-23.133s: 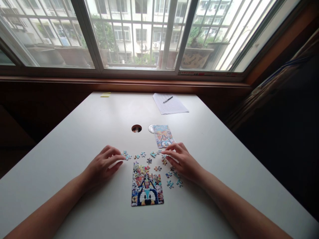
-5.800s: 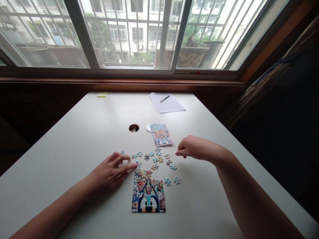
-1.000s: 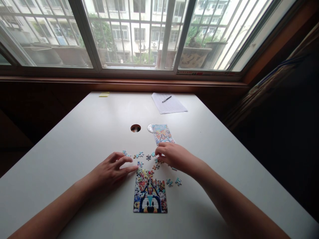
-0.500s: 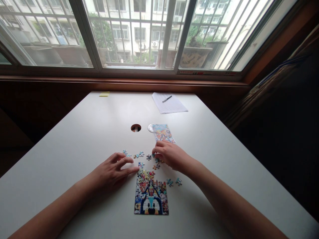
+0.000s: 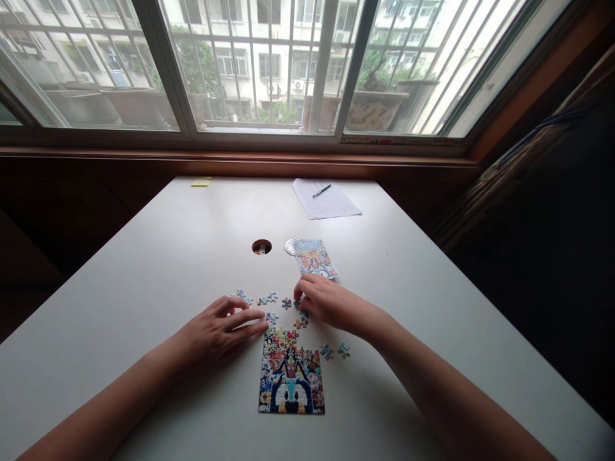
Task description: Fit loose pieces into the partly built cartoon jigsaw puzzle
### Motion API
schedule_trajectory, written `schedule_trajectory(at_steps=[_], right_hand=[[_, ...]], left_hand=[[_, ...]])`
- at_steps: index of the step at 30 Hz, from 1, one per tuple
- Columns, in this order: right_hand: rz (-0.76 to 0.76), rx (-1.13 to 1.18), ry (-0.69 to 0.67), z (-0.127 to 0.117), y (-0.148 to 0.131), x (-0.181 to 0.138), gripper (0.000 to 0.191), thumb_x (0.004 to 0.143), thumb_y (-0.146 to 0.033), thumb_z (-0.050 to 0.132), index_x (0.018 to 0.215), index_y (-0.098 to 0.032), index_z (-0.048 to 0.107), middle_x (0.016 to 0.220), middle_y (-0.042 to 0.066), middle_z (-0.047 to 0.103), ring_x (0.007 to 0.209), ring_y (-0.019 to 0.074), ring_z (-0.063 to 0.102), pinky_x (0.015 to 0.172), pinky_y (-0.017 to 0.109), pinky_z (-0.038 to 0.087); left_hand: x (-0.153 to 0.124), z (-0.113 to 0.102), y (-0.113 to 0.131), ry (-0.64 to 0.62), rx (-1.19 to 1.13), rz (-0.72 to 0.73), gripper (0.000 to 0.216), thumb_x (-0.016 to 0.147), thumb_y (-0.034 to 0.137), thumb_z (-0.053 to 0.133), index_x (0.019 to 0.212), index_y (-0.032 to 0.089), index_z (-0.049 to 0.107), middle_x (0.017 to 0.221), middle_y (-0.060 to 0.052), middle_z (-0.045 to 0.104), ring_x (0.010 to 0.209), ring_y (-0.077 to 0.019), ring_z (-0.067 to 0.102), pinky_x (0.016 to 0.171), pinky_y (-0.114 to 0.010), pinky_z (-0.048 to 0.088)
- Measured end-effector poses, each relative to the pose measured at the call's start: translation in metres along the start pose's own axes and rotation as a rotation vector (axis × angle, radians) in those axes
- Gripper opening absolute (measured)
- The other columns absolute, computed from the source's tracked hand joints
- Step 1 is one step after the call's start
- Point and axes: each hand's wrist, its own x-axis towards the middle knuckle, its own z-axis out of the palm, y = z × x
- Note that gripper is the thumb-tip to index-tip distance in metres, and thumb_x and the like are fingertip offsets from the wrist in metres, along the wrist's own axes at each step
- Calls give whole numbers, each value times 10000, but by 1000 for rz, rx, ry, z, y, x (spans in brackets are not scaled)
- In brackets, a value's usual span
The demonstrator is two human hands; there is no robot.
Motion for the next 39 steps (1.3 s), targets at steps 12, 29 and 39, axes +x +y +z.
schedule_trajectory(at_steps=[12,29,39], right_hand=[[241,446,45,8,-3,14,113,869,-257,695,957,-196,729,950,33,749,854,158,663,761,265,482],[102,382,148,31,-14,31,198,827,-126,653,896,-227,810,866,20,791,817,170,704,823,291,511],[121,412,112,33,-15,32,195,848,-143,647,927,-227,804,893,27,794,819,177,708,817,301,525]], left_hand=[[-1,4,0,-1,13,19,544,994,160,518,1508,306,417,1409,-7,608,1201,-236,525,1031,-388,458],[1,6,0,14,71,66,486,995,146,511,1471,237,476,1427,-17,589,1187,-237,504,1029,-384,438],[1,3,0,22,88,73,502,984,148,524,1474,244,471,1415,-26,594,1191,-238,505,1027,-386,442]])
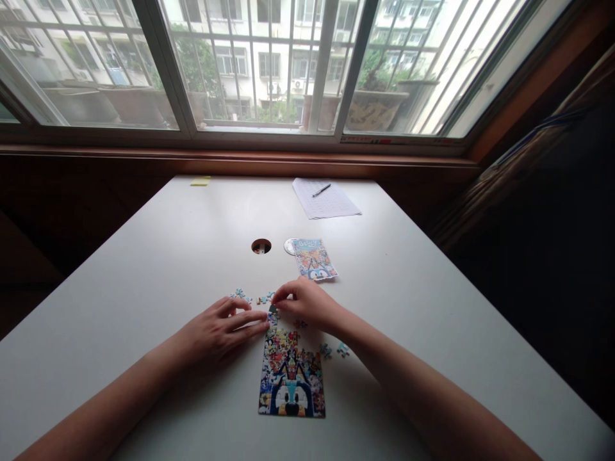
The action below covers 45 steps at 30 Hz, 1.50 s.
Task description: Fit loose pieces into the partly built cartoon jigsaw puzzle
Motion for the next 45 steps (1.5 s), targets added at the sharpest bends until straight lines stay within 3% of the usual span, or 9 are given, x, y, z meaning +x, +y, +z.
schedule_trajectory(at_steps=[7,15,22,34,45], right_hand=[[-47,-137,33,2,-3,0,193,852,-137,659,918,-246,804,915,17,780,919,204,650,898,345,465],[-93,-236,84,6,-8,-7,160,883,-156,674,925,-251,796,938,31,743,923,204,578,844,326,439],[-105,-247,100,8,-3,-7,129,878,-168,698,910,-247,794,946,35,709,941,201,561,871,332,434],[-119,-270,134,9,-3,-8,88,875,-177,701,888,-221,776,934,43,694,935,212,549,870,348,438],[-170,-292,65,-30,-19,-27,121,944,-222,645,976,-221,762,939,50,707,869,174,627,800,314,472]], left_hand=[[-4,6,-2,-25,10,-4,503,991,168,530,1483,248,464,1443,-20,570,1213,-246,499,1048,-400,433],[-3,5,-1,-31,12,-3,520,983,171,544,1490,245,455,1426,-40,576,1201,-248,509,1046,-406,441],[-1,4,2,3,22,2,490,992,152,523,1473,231,474,1402,-54,595,1183,-233,530,1039,-390,442],[-3,6,0,-44,9,15,516,991,138,484,1498,219,436,1501,-50,519,1220,-258,500,1036,-406,432],[-1,3,1,-51,-14,6,490,998,149,490,1483,203,451,1508,-46,513,1237,-256,496,1041,-403,433]])
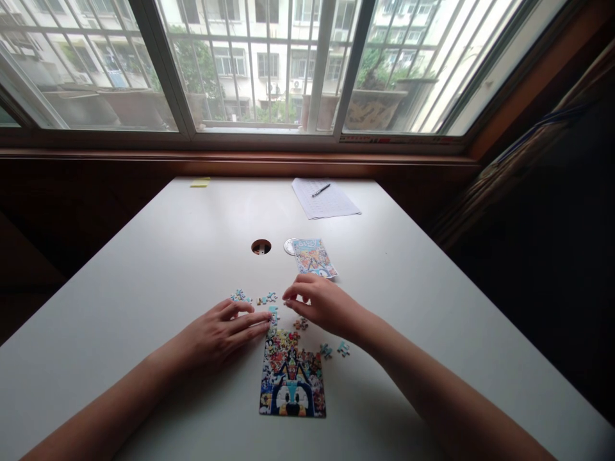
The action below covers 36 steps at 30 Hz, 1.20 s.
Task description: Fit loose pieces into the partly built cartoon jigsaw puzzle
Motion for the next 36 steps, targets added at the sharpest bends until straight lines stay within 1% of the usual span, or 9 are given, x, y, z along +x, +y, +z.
schedule_trajectory(at_steps=[3,6,10,13,15,17,23,31,36], right_hand=[[-46,-65,-21,-9,-7,-10,132,957,-234,629,975,-224,760,949,60,712,888,189,637,804,332,482],[-83,-114,-47,-9,-16,-29,154,979,-274,600,1005,-219,741,964,66,709,895,198,635,806,344,498],[-94,-139,-73,3,-25,-70,248,982,-332,585,1193,-241,677,1115,92,690,1003,225,630,844,362,530],[-85,-197,-88,13,-30,-101,376,935,-380,642,1286,-249,616,1241,106,658,1032,257,617,896,404,536],[-113,-241,-51,19,-31,-116,459,925,-433,643,1342,-249,584,1313,113,637,1091,286,600,981,443,502],[-130,-284,-25,25,-30,-125,505,916,-496,636,1365,-274,573,1374,98,618,1111,302,596,977,454,497],[-144,-335,16,41,-23,-128,469,931,-508,610,1353,-302,594,1422,59,604,1039,288,604,910,460,496],[-148,-312,-2,45,-21,-119,481,941,-506,594,1380,-310,570,1462,45,568,1066,292,562,950,472,458],[-155,-285,-5,47,-20,-117,490,949,-522,576,1393,-316,555,1477,24,555,1076,287,550,959,465,442]], left_hand=[[1,0,1,13,-13,-18,467,1002,152,488,1467,192,465,1492,-51,530,1226,-245,507,1052,-400,436],[1,0,1,51,-30,-43,428,998,143,501,1424,183,499,1454,-58,566,1224,-228,517,1057,-392,451],[1,0,2,95,-60,-63,381,980,120,523,1354,190,544,1395,-62,609,1239,-211,524,1044,-374,480],[1,0,1,109,-75,-65,376,978,124,524,1347,190,548,1379,-66,619,1229,-210,533,1036,-377,494],[0,1,1,104,-76,-65,388,974,123,524,1356,188,544,1383,-68,616,1228,-217,533,1033,-384,496],[0,0,1,93,-68,-69,403,975,117,518,1371,188,537,1390,-65,611,1226,-221,533,1037,-393,491],[-1,-1,-1,100,-50,-57,443,981,120,513,1416,205,506,1399,-66,607,1240,-210,537,1046,-381,473],[-5,2,-3,97,-33,-86,487,964,118,521,1437,235,496,1418,-48,596,1238,-218,534,1052,-383,467],[-6,6,-5,63,-22,-74,496,957,123,525,1436,245,500,1442,-36,577,1254,-227,523,1062,-401,456]])
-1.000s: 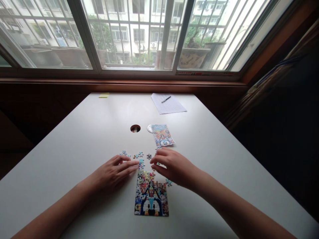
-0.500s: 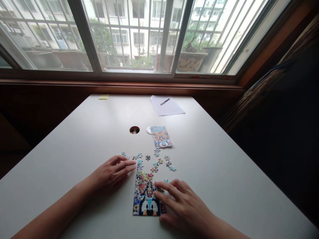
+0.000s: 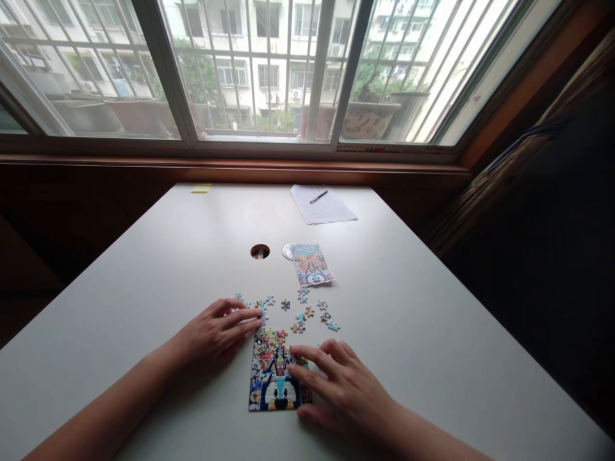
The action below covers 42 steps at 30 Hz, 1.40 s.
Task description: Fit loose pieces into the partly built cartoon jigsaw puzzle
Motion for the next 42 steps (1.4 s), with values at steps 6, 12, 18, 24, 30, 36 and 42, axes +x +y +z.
schedule_trajectory(at_steps=[6,12,18,24,30,36,42], right_hand=[[-1,2,15,0,0,0,487,950,-519,575,1383,-297,562,1468,29,563,1069,286,546,951,462,444],[-15,-2,21,-2,0,0,480,955,-531,571,1373,-295,567,1478,12,553,1079,277,530,946,437,436],[-48,-21,63,-4,0,2,471,944,-514,605,1349,-274,580,1453,12,576,1056,264,519,930,421,424],[-49,-13,92,-3,-1,3,465,929,-506,628,1328,-268,597,1442,3,586,1043,270,518,911,429,423],[-45,-11,90,-2,-1,2,475,920,-501,641,1330,-265,595,1437,6,589,1035,273,523,904,435,434],[-52,-18,100,-3,-1,2,472,915,-490,654,1323,-259,599,1430,12,594,1028,274,525,899,434,442],[-87,-38,145,-5,-1,2,470,925,-517,638,1307,-245,609,1402,42,611,1013,266,530,888,429,445]], left_hand=[[-1,-1,-1,8,-17,-7,506,946,120,539,1431,259,506,1437,-35,580,1252,-229,519,1055,-388,459],[0,-1,0,4,-30,-4,491,952,115,539,1423,252,516,1425,-38,591,1250,-231,522,1052,-394,460],[-1,-1,-2,4,-62,-8,470,962,131,535,1410,273,528,1415,-17,602,1219,-233,536,1034,-390,470],[-1,-1,-3,0,-82,-10,461,971,152,535,1414,279,524,1414,-20,604,1196,-238,548,1017,-399,482],[0,-2,-1,0,-95,-12,461,966,138,535,1407,273,529,1420,-23,599,1194,-237,551,1018,-400,487],[0,-1,-2,12,-92,-10,459,958,132,544,1396,269,537,1406,-33,610,1191,-235,559,1016,-407,501],[-4,1,-10,148,-118,-103,409,949,97,536,1321,259,591,1280,-56,672,1090,-213,584,945,-376,530]])
